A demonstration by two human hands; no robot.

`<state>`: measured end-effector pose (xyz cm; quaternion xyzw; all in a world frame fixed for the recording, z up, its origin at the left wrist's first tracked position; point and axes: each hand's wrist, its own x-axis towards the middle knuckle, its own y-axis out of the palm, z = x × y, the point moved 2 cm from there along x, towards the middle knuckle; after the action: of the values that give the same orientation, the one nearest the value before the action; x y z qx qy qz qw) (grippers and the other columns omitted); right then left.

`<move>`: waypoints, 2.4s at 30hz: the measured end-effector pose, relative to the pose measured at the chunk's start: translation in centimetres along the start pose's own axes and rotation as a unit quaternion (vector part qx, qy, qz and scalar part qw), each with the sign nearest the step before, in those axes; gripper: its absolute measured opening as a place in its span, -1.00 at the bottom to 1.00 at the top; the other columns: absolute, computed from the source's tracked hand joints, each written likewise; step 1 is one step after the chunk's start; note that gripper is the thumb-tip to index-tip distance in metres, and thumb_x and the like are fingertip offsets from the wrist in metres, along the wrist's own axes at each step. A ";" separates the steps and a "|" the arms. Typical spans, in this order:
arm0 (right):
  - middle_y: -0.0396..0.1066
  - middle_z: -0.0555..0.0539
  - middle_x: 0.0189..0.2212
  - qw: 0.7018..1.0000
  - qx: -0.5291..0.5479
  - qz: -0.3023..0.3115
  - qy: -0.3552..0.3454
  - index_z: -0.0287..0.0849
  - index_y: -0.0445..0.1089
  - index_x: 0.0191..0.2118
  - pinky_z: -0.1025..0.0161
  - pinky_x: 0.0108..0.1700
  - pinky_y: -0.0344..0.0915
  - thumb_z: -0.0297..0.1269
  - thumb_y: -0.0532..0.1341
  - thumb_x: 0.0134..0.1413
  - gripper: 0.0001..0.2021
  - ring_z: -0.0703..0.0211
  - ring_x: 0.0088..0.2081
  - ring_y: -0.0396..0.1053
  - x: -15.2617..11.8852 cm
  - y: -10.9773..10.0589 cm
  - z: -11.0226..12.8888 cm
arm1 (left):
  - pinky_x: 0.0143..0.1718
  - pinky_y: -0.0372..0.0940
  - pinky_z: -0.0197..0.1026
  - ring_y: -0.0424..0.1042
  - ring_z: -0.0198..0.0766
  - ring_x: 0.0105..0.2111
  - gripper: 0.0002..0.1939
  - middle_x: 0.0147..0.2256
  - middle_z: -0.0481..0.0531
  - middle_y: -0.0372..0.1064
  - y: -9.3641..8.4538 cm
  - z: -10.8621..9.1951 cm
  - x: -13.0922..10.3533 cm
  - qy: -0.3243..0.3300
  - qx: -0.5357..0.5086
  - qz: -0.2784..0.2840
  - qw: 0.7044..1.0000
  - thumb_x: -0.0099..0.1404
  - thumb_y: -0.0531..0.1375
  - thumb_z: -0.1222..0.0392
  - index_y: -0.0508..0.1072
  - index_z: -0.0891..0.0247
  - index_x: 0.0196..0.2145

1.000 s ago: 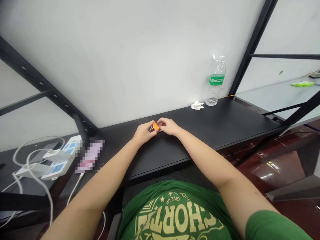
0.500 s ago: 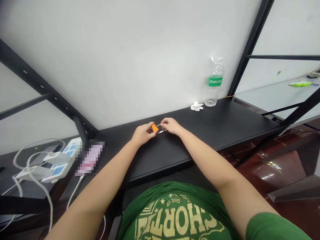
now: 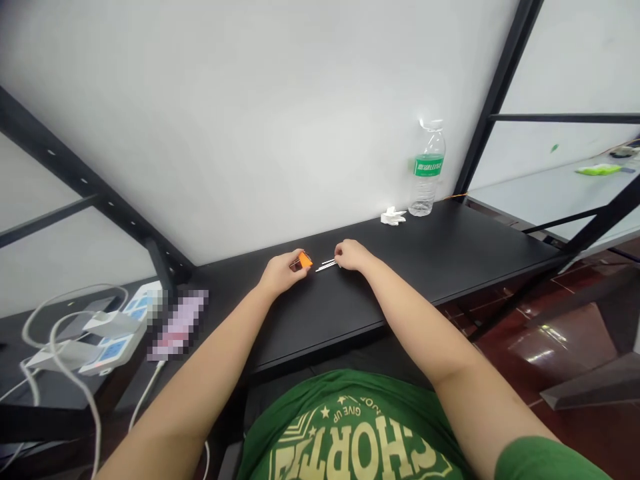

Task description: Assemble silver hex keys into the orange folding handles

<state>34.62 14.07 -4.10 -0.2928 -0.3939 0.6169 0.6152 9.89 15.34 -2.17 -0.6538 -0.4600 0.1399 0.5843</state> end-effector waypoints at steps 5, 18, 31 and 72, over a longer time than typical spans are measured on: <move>0.46 -0.13 -0.16 0.998 -0.006 0.025 -0.062 -0.15 0.58 -0.24 0.28 -0.09 0.28 -0.43 0.32 -0.04 -0.81 0.12 -0.21 0.40 -0.4 0.5 0.6 | -0.24 0.32 -0.25 0.50 -0.23 -0.31 -0.50 -0.21 -0.01 0.57 0.0 0.1 0.0 -0.001 -0.007 -0.003 1.000 0.27 0.27 0.02 0.47 0.13 0.15; 0.52 0.02 -0.26 0.976 0.172 -0.023 -0.129 -0.13 0.43 -0.08 0.32 -0.20 0.36 -0.31 0.19 0.16 -0.79 0.27 -0.29 0.43 -1.4 1.4 3.6 | -0.22 0.32 -0.25 0.51 -0.24 -0.31 -0.54 -0.19 -0.02 0.57 0.8 -1.2 0.0 0.049 -0.015 -0.019 0.998 0.26 0.29 0.05 0.48 0.12 0.11; 0.54 -0.06 -0.31 0.994 0.075 -0.075 0.011 -0.17 0.54 -0.15 0.28 -0.13 0.31 -0.49 0.21 0.03 -0.73 0.16 -0.25 0.45 -0.2 -0.2 1.0 | -0.33 0.25 -0.23 0.49 -0.20 -0.34 -0.53 -0.29 -0.01 0.54 -0.1 -0.7 0.1 0.014 0.041 0.005 0.999 0.25 0.29 0.04 0.49 0.12 0.11; 0.54 0.05 -0.33 0.965 0.249 -0.035 -0.077 -0.14 0.52 -0.25 0.33 -0.24 0.31 -0.38 0.19 -0.01 -0.79 0.26 -0.32 0.42 -1.6 1.6 4.1 | -0.27 0.28 -0.23 0.45 -0.23 -0.35 -0.67 -0.35 -0.05 0.49 0.3 -2.7 -0.2 0.057 0.015 0.010 0.998 0.30 0.25 0.05 0.50 0.10 0.01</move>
<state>30.41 12.11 -3.54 -0.0677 -0.2840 0.6946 0.6574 11.88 13.51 -1.75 -0.6564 -0.4167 0.1152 0.6182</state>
